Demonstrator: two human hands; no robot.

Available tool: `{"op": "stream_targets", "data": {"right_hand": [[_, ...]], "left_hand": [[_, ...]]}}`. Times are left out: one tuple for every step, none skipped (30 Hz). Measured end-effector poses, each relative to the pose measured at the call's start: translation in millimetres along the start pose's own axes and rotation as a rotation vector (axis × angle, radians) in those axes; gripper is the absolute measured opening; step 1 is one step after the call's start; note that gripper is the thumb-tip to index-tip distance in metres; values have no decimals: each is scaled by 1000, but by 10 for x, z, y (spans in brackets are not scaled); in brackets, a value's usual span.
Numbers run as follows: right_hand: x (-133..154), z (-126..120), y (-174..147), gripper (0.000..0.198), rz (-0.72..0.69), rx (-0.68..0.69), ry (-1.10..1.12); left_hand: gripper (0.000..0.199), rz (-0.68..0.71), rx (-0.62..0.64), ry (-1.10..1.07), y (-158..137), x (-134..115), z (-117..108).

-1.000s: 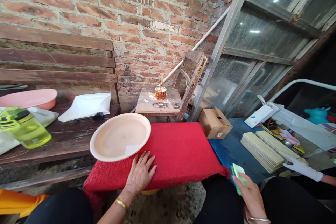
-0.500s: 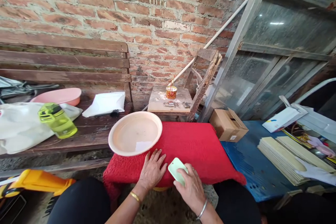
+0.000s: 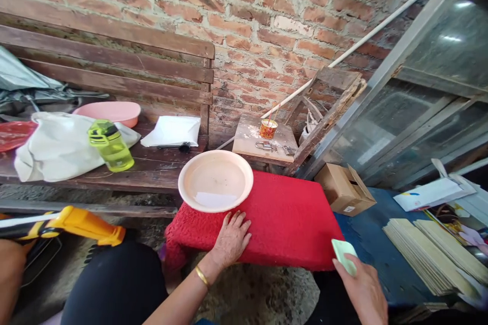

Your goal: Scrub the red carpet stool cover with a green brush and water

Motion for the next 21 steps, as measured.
{"op": "stream_targets", "data": {"right_hand": [[302, 95, -49, 50, -63, 34, 8], [651, 207, -117, 48, -134, 75, 26], [1034, 326, -208, 46, -213, 121, 55], [1428, 436, -319, 42, -293, 163, 77], [1824, 533, -445, 37, -381, 202, 93], [2199, 611, -579, 32, -468, 233, 101], [2539, 673, -709, 27, -553, 260, 105], [2822, 719, -823, 24, -626, 279, 105], [3034, 755, -907, 22, -681, 292, 102], [3167, 784, -954, 22, -716, 300, 101], [3213, 804, -957, 23, -728, 301, 105], [3171, 819, -914, 25, -715, 301, 115], [3042, 831, -827, 28, -678, 302, 131], [2836, 840, -704, 32, -618, 307, 147], [2567, 841, -554, 38, -543, 312, 158], [2257, 833, -391, 45, -457, 318, 158], [1928, 799, -221, 51, -368, 304, 134], [1621, 742, -63, 53, -292, 278, 86], [1360, 686, 68, 53, -229, 264, 34], [1173, 631, 166, 53, -183, 255, -14], [1074, 590, 223, 52, -155, 253, -47]], "left_hand": [[35, -9, 28, 5, -35, 22, -57], [34, -25, 60, 14, -77, 56, -122], [32, -46, 95, 24, -125, 105, -194], [31, -74, 128, 33, -175, 170, -273], [29, -108, 155, 42, -226, 252, -359], [28, -147, 171, 51, -275, 348, -455], [27, -191, 177, 63, -319, 460, -556], [27, -239, 174, 77, -358, 583, -660], [27, -291, 159, 92, -394, 718, -766], [26, -348, 134, 108, -427, 858, -872], [26, -408, 98, 123, -460, 1001, -977], [25, -473, 52, 134, -494, 1143, -1078], [25, -540, 4, 137, -530, 1278, -1165], [27, -610, -45, 132, -568, 1406, -1235], [29, -682, -83, 117, -605, 1524, -1276], [33, -752, -108, 87, -635, 1629, -1284], [39, -819, -123, 44, -658, 1720, -1263], [44, -875, -130, -9, -668, 1792, -1216], [48, -916, -129, -69, -663, 1843, -1148], [51, -939, -123, -126, -643, 1875, -1069], [52, -950, -118, -169, -615, 1892, -994]]}}
Point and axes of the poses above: each hand's wrist, its own y-axis towards the middle knuckle, its own z-axis out of the palm, x = y × z, the point moved 10 cm from there along y, towards the middle knuckle, and after that the axes turned 8 degrees about -y, right-handed, at the moved point
